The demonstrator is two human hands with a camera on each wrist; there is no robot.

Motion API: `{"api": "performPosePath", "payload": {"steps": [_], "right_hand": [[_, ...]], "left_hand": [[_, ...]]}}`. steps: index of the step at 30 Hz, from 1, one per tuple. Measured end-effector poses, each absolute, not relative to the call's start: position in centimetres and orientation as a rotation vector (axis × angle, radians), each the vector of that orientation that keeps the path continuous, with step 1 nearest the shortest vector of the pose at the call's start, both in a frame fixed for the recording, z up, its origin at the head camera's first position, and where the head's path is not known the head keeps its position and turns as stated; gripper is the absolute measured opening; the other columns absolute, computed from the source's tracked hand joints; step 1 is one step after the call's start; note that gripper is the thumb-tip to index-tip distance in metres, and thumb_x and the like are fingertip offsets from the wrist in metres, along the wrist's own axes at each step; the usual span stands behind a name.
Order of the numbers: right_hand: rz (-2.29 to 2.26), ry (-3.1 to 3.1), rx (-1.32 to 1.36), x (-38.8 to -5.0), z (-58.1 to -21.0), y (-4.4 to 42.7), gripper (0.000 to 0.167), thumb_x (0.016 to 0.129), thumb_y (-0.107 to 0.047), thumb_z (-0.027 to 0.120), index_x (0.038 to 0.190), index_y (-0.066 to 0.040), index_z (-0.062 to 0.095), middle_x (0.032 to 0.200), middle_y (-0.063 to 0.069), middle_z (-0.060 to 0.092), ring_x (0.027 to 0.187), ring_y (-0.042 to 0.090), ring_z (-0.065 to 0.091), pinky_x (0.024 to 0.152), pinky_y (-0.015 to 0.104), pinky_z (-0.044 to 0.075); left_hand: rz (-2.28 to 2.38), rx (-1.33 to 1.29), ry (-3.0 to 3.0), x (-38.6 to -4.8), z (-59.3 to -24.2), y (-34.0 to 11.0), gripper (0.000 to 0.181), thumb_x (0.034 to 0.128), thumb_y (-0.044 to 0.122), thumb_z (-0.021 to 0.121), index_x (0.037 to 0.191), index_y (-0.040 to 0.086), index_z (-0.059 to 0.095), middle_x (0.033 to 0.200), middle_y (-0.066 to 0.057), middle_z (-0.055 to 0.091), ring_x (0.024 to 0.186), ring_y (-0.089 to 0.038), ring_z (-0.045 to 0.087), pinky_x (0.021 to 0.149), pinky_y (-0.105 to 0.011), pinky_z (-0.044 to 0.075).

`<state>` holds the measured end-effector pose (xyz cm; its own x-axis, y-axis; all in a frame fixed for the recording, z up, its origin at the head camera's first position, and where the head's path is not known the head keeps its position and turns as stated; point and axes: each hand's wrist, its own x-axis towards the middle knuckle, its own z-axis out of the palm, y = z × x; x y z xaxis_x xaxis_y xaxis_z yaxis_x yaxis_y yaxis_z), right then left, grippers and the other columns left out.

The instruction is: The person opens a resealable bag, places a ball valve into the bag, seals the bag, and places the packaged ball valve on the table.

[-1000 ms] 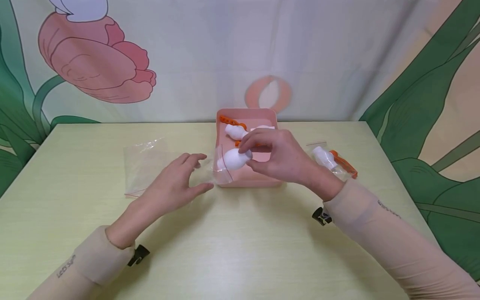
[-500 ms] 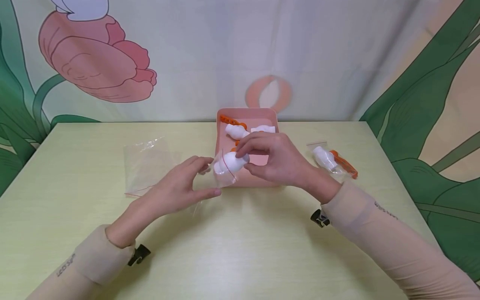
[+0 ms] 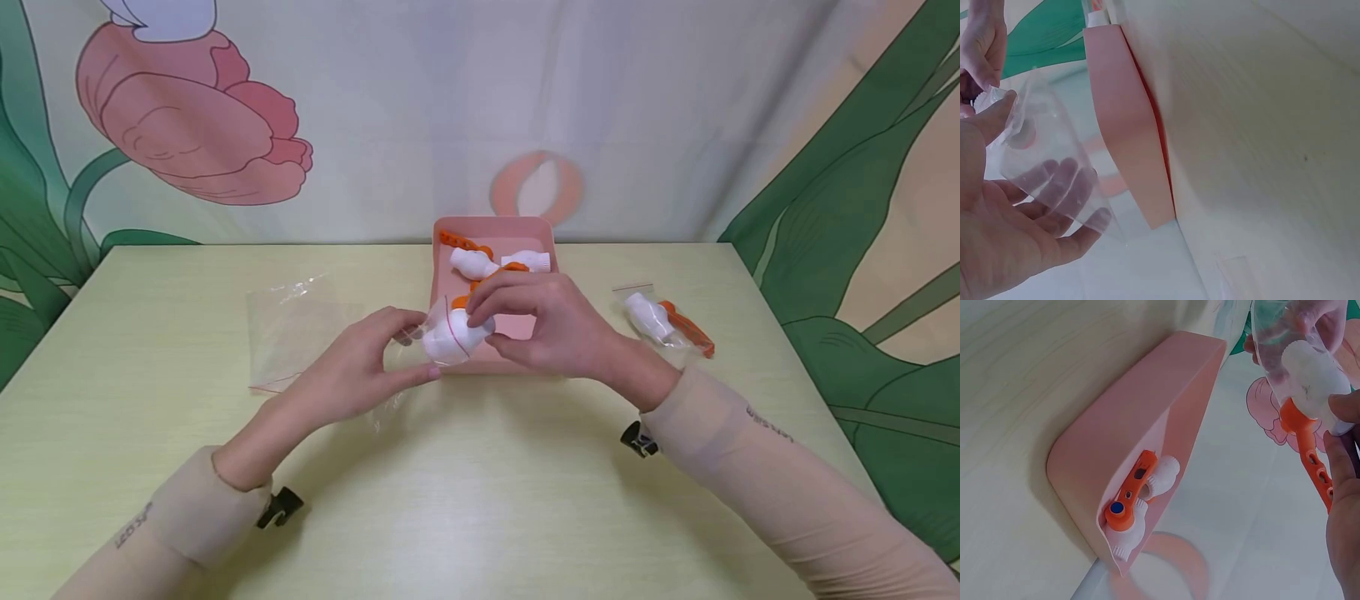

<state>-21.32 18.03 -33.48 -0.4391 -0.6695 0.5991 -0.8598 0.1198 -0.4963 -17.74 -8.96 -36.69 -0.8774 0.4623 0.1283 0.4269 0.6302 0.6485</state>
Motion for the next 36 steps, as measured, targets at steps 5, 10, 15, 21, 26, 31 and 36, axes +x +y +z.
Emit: {"api": "performPosePath", "payload": {"steps": [5,10,15,21,26,31,36], "right_hand": [[1.224,-2.107,1.583,-21.26,-33.73,17.68,0.03,0.074,0.016,0.08,0.094,-0.006,0.077,0.105,0.004,0.073,0.104,0.022,0.067,0.096,0.03,0.052],[1.23,-2.058,1.628,-21.23,-33.97,17.32,0.03,0.074,0.017,0.08,0.094,-0.005,0.076,0.105,0.006,0.073,0.104,0.023,0.068,0.099,0.033,0.051],[1.224,-2.058,1.635,-21.18,-34.08,17.17,0.03,0.075,0.017,0.08,0.095,-0.006,0.077,0.105,0.006,0.073,0.104,0.023,0.068,0.098,0.034,0.052],[1.194,-2.079,1.613,-21.21,-34.13,17.15,0.034,0.074,0.017,0.081,0.1,-0.005,0.077,0.108,0.006,0.073,0.107,0.023,0.068,0.101,0.033,0.049],[1.131,-2.115,1.559,-21.27,-34.11,17.34,0.037,0.074,0.013,0.085,0.107,-0.003,0.075,0.11,0.005,0.073,0.109,0.023,0.067,0.099,0.031,0.05],[1.159,-2.228,1.476,-21.18,-34.11,17.56,0.04,0.077,0.01,0.085,0.113,0.0,0.072,0.114,0.006,0.072,0.109,0.022,0.066,0.086,0.032,0.058],[1.32,-2.397,1.378,-20.94,-34.07,17.82,0.035,0.085,0.005,0.081,0.117,-0.003,0.071,0.116,0.003,0.07,0.104,0.019,0.068,0.082,0.036,0.06]], "left_hand": [[1.148,0.789,2.758,-17.84,-36.8,-8.98,0.058,0.09,0.028,0.082,0.136,0.001,0.059,0.126,-0.008,0.063,0.114,-0.027,0.061,0.097,-0.042,0.052],[1.219,0.842,2.729,-17.97,-36.9,-8.87,0.05,0.0902,0.023,0.082,0.132,0.002,0.064,0.123,-0.007,0.066,0.113,-0.024,0.063,0.099,-0.045,0.052],[1.253,0.919,2.724,-17.9,-36.8,-8.74,0.038,0.0897,0.017,0.082,0.122,0.003,0.069,0.116,-0.005,0.07,0.107,-0.021,0.065,0.096,-0.043,0.053],[1.257,0.965,2.741,-17.76,-36.69,-8.77,0.03,0.0895,0.015,0.082,0.115,0.004,0.072,0.112,-0.005,0.072,0.103,-0.02,0.067,0.093,-0.038,0.054],[1.257,1.005,2.748,-17.73,-36.78,-8.85,0.027,0.0907,0.015,0.081,0.113,0.004,0.071,0.109,-0.006,0.072,0.101,-0.021,0.067,0.092,-0.041,0.054],[1.26,1.027,2.778,-17.71,-36.87,-8.86,0.027,0.091,0.015,0.08,0.113,0.003,0.071,0.108,-0.007,0.072,0.1,-0.022,0.066,0.091,-0.045,0.054],[1.248,1.051,2.81,-17.73,-37.08,-8.87,0.028,0.0918,0.015,0.08,0.114,0.002,0.071,0.107,-0.007,0.072,0.099,-0.022,0.066,0.09,-0.044,0.055]]}}
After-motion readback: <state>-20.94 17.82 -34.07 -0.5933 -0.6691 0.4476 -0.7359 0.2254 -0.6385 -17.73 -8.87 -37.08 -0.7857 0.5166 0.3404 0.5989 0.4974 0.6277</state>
